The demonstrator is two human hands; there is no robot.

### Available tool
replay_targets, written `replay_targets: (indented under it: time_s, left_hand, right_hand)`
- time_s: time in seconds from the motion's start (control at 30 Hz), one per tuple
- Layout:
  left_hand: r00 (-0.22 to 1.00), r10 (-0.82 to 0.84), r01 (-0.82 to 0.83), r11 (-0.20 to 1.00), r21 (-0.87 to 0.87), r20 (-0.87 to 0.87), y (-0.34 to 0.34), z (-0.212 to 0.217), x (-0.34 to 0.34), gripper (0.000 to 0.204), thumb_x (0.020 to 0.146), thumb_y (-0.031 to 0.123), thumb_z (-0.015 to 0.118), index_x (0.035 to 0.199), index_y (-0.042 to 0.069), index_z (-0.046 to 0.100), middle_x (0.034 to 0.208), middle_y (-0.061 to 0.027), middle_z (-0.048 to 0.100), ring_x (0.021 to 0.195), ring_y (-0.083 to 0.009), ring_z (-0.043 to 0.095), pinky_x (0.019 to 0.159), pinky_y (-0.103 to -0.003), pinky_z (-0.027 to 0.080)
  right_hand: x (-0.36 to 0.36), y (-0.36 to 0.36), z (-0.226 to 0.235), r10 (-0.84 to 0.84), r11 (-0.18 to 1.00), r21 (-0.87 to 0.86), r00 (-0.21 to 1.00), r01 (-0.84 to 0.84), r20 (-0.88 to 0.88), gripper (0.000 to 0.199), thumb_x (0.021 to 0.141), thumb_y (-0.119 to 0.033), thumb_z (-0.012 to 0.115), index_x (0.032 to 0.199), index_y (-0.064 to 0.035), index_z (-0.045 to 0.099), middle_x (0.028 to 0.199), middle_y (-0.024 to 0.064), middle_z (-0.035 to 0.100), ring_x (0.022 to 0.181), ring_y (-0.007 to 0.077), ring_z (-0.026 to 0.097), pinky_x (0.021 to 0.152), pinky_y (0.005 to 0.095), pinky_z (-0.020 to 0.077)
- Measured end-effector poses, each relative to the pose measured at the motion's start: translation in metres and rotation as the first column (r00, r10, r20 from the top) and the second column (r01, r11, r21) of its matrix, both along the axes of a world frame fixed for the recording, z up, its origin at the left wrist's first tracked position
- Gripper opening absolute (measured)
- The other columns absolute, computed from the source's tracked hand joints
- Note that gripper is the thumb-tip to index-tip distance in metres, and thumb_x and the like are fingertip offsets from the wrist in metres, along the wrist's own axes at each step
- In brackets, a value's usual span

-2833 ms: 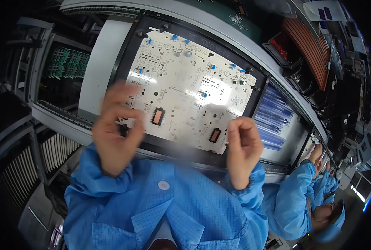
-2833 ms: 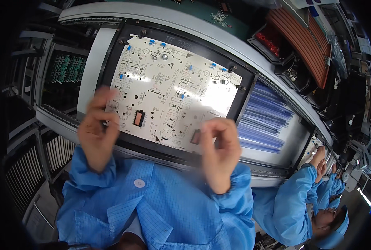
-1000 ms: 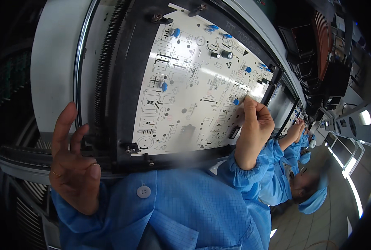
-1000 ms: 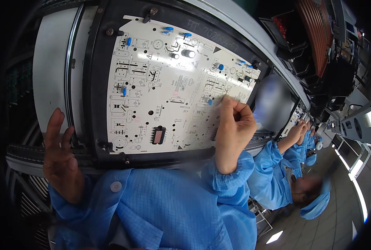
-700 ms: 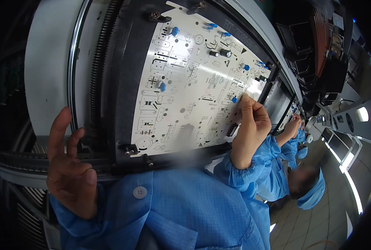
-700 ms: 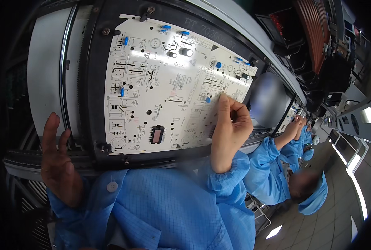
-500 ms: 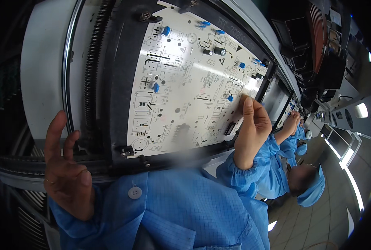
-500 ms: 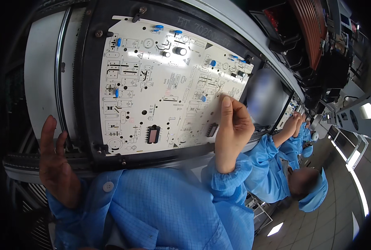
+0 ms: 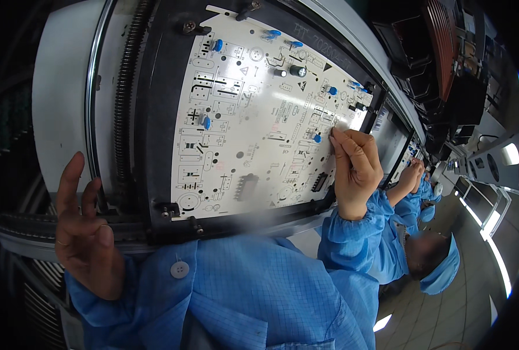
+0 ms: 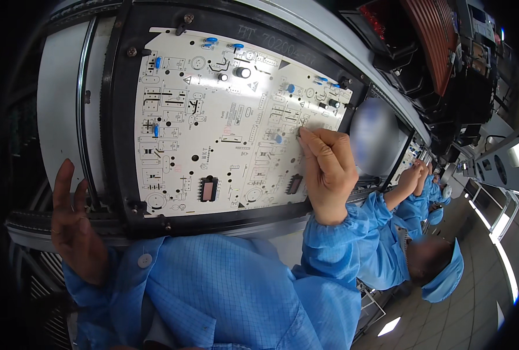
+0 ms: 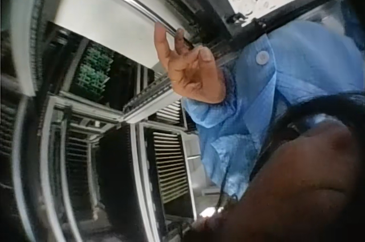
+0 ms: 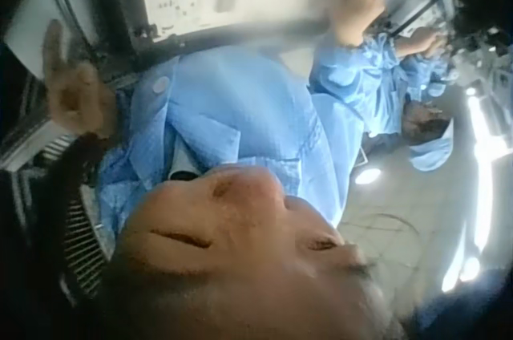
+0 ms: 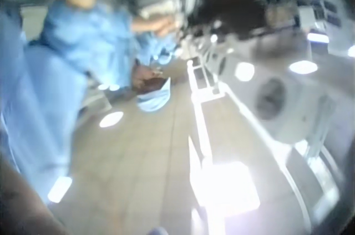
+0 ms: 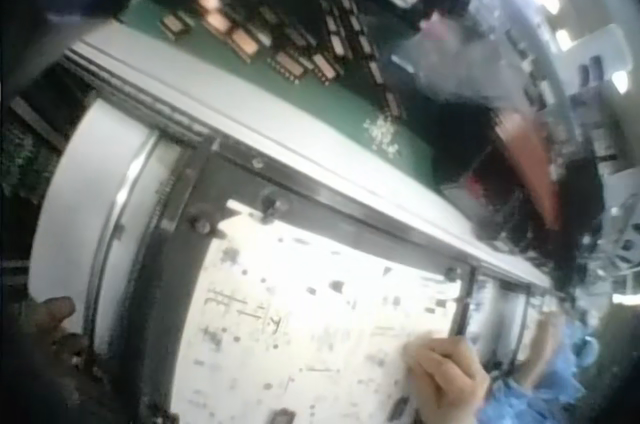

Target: The person inserts electronic components into a circuit board mounted in a fixture, pushes the fixture down the conveyor line, retrieves a new board from a storage rack to place in the fixture, and inserts components into the new board.

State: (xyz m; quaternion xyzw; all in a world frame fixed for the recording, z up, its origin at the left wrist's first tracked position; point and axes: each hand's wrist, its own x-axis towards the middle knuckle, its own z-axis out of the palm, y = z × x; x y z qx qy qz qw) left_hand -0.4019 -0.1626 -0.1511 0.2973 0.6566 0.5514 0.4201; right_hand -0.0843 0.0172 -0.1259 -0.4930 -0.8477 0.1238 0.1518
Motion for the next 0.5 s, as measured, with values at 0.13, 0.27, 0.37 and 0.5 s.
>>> replay_targets:
  time_s: [0.13,0.27,0.37,0.5]
  left_hand:
    - [1.000,-0.005,0.004,1.000,-0.005,-0.017,0.0007,0.0011,-0.0010,0.006,0.086,0.016,0.064,0.084,0.012,0.060,0.144,-0.0280,0.036,0.138,-0.0383,0.031,0.106,-0.050,0.032]
    - [1.000,-0.006,0.006,1.000,-0.014,-0.009,0.0020,0.0013,-0.0020,0.005,0.087,0.015,0.064,0.085,0.013,0.060,0.144,-0.0274,0.036,0.138,-0.0382,0.031,0.106,-0.051,0.032]
    - [0.999,-0.033,0.032,0.998,-0.046,-0.032,-0.0011,0.0018,-0.0050,0.005,0.087,0.015,0.064,0.085,0.013,0.060,0.145,-0.0268,0.035,0.138,-0.0381,0.030,0.106,-0.051,0.032]
    - [0.999,-0.037,0.035,0.998,-0.050,-0.038,-0.0022,0.0009,-0.0037,0.005,0.087,0.016,0.064,0.085,0.013,0.060,0.145,-0.0264,0.035,0.138,-0.0383,0.030,0.107,-0.051,0.032]
  right_hand:
    - [-0.0009,0.0001,-0.0011,0.011,1.000,0.011,1.000,-0.011,0.006,0.023,0.073,0.008,0.073,0.094,-0.0016,0.071,0.084,0.0087,0.062,0.073,0.0198,0.060,0.062,0.0271,0.0479]
    - [-0.0007,0.0019,-0.0003,0.023,1.000,0.001,1.000,-0.023,0.000,0.022,0.073,0.008,0.073,0.093,-0.0011,0.070,0.085,0.0089,0.062,0.073,0.0198,0.059,0.062,0.0269,0.0474]
    - [0.0009,0.0022,-0.0007,0.038,0.999,0.004,0.999,-0.038,0.001,0.022,0.072,0.008,0.074,0.092,-0.0007,0.070,0.084,0.0089,0.062,0.073,0.0197,0.059,0.062,0.0267,0.0471]
    - [0.0024,0.0025,-0.0025,0.053,0.998,0.018,0.999,-0.053,-0.004,0.023,0.072,0.009,0.074,0.093,-0.0004,0.070,0.084,0.0088,0.061,0.074,0.0197,0.059,0.063,0.0265,0.0470]
